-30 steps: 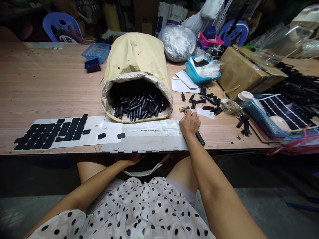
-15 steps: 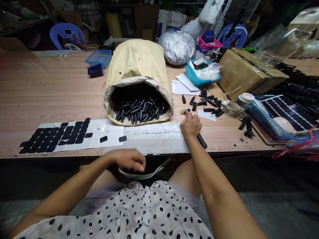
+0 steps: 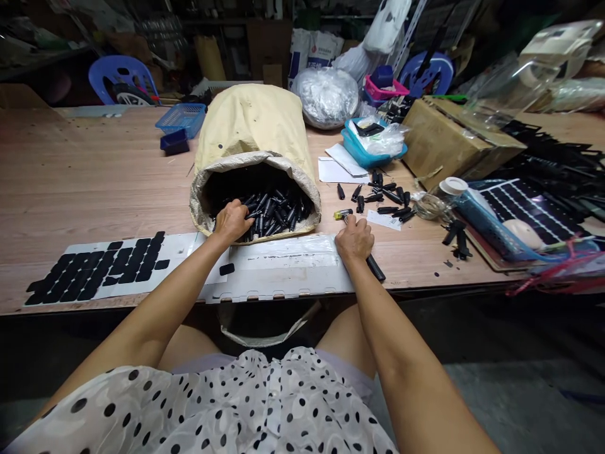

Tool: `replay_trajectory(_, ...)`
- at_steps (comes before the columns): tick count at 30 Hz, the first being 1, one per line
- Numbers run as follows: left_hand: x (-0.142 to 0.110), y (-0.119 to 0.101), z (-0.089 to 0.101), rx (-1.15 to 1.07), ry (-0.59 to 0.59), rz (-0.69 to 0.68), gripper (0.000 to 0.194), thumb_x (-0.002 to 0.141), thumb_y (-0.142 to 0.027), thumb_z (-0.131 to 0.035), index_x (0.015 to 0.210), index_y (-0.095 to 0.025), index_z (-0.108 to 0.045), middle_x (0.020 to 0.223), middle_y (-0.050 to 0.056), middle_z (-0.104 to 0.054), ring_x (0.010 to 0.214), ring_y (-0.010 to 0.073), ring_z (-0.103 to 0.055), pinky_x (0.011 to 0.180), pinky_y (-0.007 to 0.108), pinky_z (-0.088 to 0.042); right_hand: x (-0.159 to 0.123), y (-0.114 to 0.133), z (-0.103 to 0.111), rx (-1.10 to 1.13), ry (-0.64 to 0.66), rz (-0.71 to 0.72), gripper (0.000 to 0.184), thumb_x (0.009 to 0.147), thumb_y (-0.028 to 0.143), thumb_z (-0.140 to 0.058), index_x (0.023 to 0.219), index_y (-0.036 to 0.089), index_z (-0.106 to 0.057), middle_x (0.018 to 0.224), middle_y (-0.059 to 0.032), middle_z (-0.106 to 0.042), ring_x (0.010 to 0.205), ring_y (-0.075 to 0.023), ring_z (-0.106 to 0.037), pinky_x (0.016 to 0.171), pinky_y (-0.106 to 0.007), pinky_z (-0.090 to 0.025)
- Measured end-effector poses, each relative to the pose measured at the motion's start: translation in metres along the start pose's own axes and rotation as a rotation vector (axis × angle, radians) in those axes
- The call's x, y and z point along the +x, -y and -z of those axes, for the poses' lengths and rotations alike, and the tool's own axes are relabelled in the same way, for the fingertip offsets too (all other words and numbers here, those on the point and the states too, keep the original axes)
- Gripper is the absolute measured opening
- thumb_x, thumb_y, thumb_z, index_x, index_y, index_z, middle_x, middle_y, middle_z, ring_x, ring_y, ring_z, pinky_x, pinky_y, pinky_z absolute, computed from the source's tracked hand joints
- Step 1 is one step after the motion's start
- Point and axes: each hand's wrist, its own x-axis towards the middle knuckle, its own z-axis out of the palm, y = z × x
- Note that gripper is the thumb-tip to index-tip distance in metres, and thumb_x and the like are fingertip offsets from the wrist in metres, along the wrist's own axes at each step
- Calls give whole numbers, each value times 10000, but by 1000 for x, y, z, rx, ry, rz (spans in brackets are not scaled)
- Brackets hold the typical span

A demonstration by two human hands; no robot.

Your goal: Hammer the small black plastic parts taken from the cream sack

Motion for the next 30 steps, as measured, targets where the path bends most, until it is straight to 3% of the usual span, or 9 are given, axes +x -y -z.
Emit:
replay_trajectory(3, -7, 2, 8, -15, -108, 19, 134, 879, -312, -619, 928, -213, -695, 1086, 97, -642, 1093, 295, -586, 918, 385, -493, 1, 0, -1, -4, 1, -2, 381, 912, 217, -440, 1245, 169, -618, 1072, -160, -573, 980, -289, -527, 736, -350, -381)
replay_trajectory(6, -21, -12, 15, -136, -162, -35, 189, 933, -345, -551, 1015, -221, -669, 1057, 76, -662, 996, 251, -610, 859, 352, -491, 1, 0, -3, -10, -8, -4, 371, 916, 220, -436, 1234, 168, -619, 1082, -167, -571, 981, -293, -524, 736, -355, -376)
replay_trajectory(11, -50, -71, -7, -303, 51, -359, 132, 921, -312, -593, 1004, -234, -659, 978, 32, -686, 923, 209, -612, 826, 318, -487, 2, -1, -2, -16, -7, -1, 381, 924, 207, -413, 1245, 165, -613, 1095, -170, -578, 989, -292, -530, 739, -357, -373)
replay_trajectory(15, -58, -99, -38, -374, 105, -368, 94, 877, -246, -654, 966, -223, -672, 1004, 46, -674, 996, 226, -596, 898, 342, -482, 1, -1, -2, -9, -12, 9, 382, 926, 208, -415, 1246, 167, -618, 1084, -165, -580, 1000, -293, -531, 741, -355, -378)
replay_trajectory(18, -58, -99, -50, -462, 92, -306, 105, 856, -235, -675, 960, -223, -685, 990, 46, -653, 1015, 234, -583, 926, 359, -477, 0, 0, -4, 2, -16, 5, 373, 925, 212, -424, 1235, 166, -628, 1075, -164, -578, 991, -290, -529, 745, -357, -386)
replay_trajectory(23, -55, -91, -55, -548, 95, -290, 144, 834, -243, -695, 975, -228, -716, 919, 35, -627, 978, 230, -576, 926, 364, -467, 5, -2, -4, 82, -5, -10, 369, 903, 197, -459, 1217, 191, -651, 1061, -146, -579, 973, -274, -527, 749, -346, -397)
replay_trajectory(28, -53, -91, -57, -596, 113, -285, 141, 820, -232, -691, 951, -231, -741, 893, 28, -628, 970, 225, -576, 924, 362, -466, 0, -14, 12, 330, -45, -81, 400, 851, 175, -464, 1189, 221, -672, 968, -92, -605, 888, -240, -544, 748, -336, -426)
replay_trajectory(30, -54, -91, -57, -618, 117, -282, 134, 806, -229, -696, 930, -237, -745, 891, 25, -634, 969, 225, -580, 918, 361, -472, -14, -18, 23, 475, -95, -32, 403, 861, 221, -460, 1215, 220, -654, 918, -63, -617, 841, -223, -551, 760, -341, -450)
